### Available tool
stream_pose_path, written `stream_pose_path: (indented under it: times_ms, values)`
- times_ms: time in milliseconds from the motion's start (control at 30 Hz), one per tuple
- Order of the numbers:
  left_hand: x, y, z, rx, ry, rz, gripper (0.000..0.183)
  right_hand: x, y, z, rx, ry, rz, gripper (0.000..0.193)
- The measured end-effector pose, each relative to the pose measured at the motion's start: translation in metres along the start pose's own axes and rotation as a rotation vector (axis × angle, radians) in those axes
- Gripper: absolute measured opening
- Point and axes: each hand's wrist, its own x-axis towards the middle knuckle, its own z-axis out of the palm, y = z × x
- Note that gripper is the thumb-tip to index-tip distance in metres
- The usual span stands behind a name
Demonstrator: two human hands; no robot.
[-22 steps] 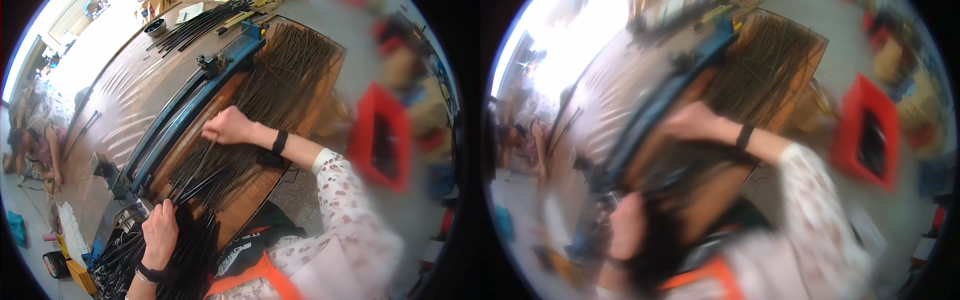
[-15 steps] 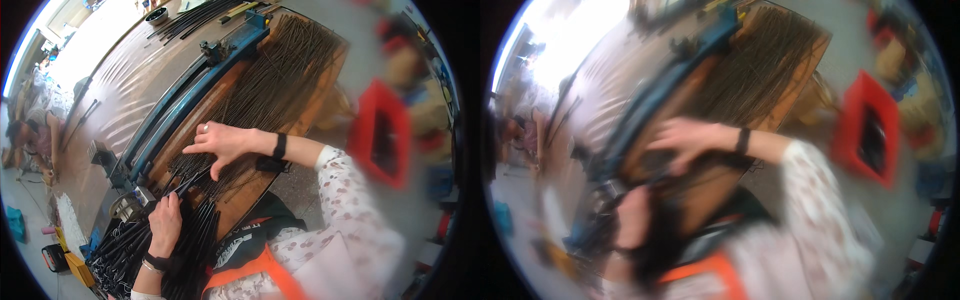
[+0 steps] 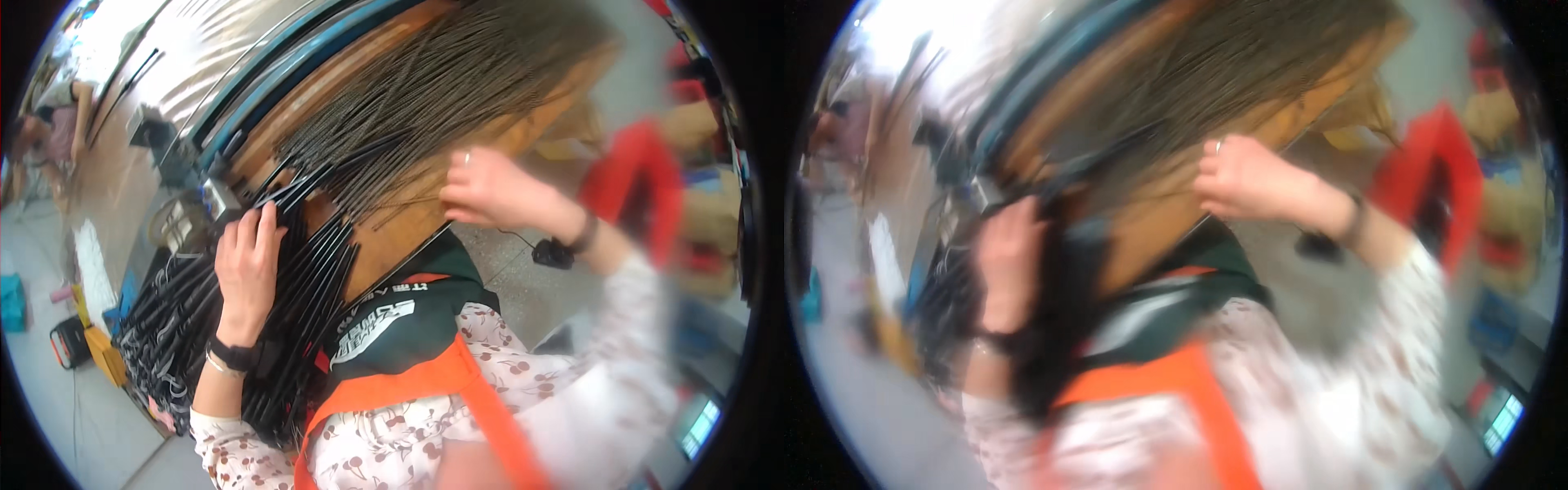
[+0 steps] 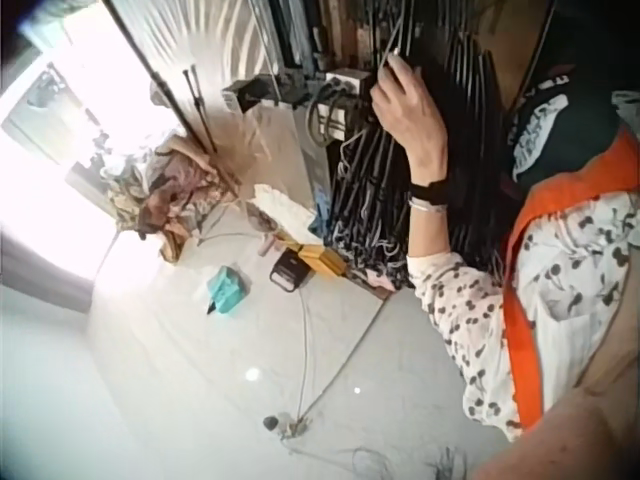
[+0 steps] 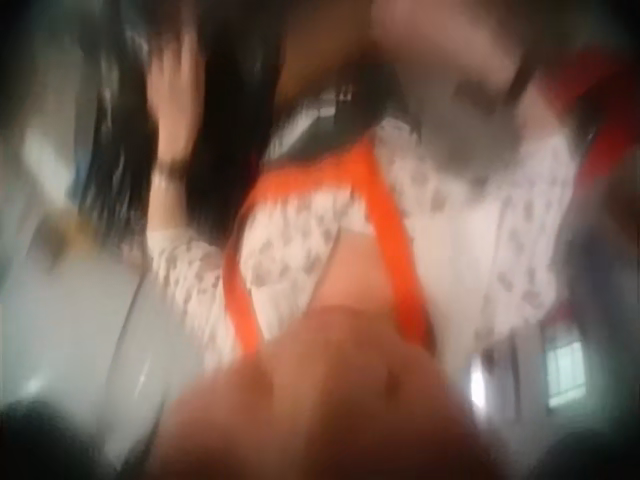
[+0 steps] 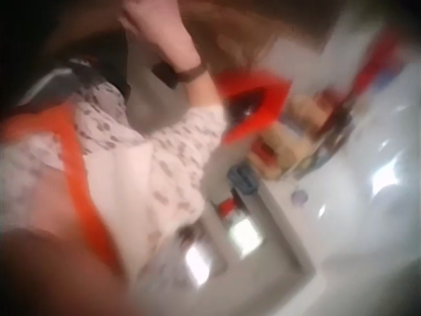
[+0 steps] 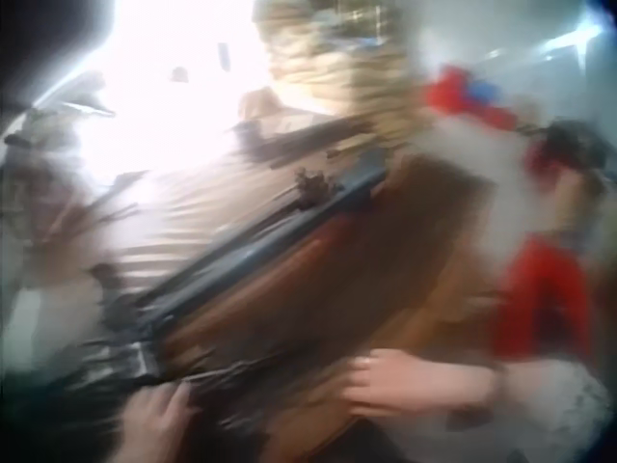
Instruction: The recorder is inserting metal umbrella ribs into a processing machine on a workbench.
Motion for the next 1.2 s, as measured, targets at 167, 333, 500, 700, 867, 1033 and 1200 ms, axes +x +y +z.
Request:
stream_pose_path:
  times_ms: [167, 333, 500, 700, 867, 1033, 1200]
  values:
    - [-0.014, 0.001, -0.027, 0.01, 0.051, -0.023, 0.027, 0.022, -0.014, 0.031, -0.069, 0.101, 0.011, 0.015]
    - [-0.05, 0.021, -0.028, -0.01, -0.12, -0.102, 0.011, 0.055, -0.018, 0.02, 0.103, 0.051, 0.157, 0.012]
    - [-0.039, 0.028, -0.003, 0.043, -0.244, -0.118, 0.006, 0.087, -0.053, 0.036, 0.223, -0.145, 0.156, 0.023]
    - [-0.045, 0.024, -0.004, -0.143, -0.285, -0.244, 0.009, 0.103, -0.082, 0.04, 0.562, 0.137, -0.019, 0.051]
    - [-0.045, 0.018, -0.048, -0.215, -0.122, -0.217, 0.016, 0.106, -0.071, 0.025, 1.028, 0.321, 0.362, 0.036]
    - [-0.043, 0.014, -0.071, -0.173, -0.099, -0.197, 0.022, 0.107, -0.073, 0.025, 1.044, 0.378, 0.404, 0.03]
    - [-0.044, 0.011, -0.082, -0.126, -0.06, -0.153, 0.029, 0.107, -0.073, 0.032, 0.998, 0.517, 0.39, 0.03]
